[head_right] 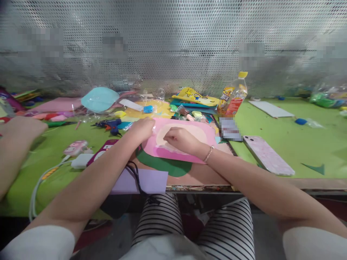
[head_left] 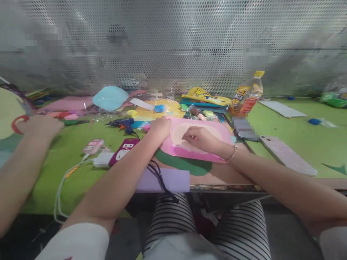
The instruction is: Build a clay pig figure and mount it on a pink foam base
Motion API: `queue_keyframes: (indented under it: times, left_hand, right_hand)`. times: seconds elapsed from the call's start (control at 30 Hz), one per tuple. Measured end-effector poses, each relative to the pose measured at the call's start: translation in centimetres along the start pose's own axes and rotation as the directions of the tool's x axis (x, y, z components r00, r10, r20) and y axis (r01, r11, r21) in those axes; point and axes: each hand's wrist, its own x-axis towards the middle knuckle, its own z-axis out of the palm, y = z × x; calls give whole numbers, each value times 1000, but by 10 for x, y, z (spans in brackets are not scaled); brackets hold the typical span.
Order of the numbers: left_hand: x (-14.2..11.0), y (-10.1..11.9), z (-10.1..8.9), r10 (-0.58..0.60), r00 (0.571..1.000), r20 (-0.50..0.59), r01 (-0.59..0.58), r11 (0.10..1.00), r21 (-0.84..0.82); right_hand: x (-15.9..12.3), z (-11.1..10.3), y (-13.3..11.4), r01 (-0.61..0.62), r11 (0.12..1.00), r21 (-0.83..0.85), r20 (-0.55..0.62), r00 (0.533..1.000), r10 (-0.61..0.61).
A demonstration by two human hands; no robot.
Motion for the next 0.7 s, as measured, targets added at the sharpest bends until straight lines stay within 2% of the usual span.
queue_keyframes:
  times: [0.13, 0.3, 0.47, 0.57, 0.7]
  left_hand:
    - [-1, 2, 3, -17, 994, 106, 18, 1000, -13]
    - [-2, 7, 7, -38, 985, 168, 41, 999, -10]
    - [-1, 7, 10, -44, 982, 184, 47, 999, -9]
    - [0, 9, 11, -62, 981, 186, 64, 998, -3]
    - [-3, 13, 11, -69, 980, 187, 70, 998, 1]
  right_hand:
    - [9, 13, -5, 155, 975, -157, 116, 984, -137]
    - [7, 22, -3, 184, 948, -261, 167, 976, -144]
    - [-2, 17, -3, 250, 908, -337, 247, 954, -171]
    - [-4, 11, -4, 246, 913, -325, 235, 956, -174]
    - [-5, 8, -7, 262, 943, -205, 204, 954, -221]
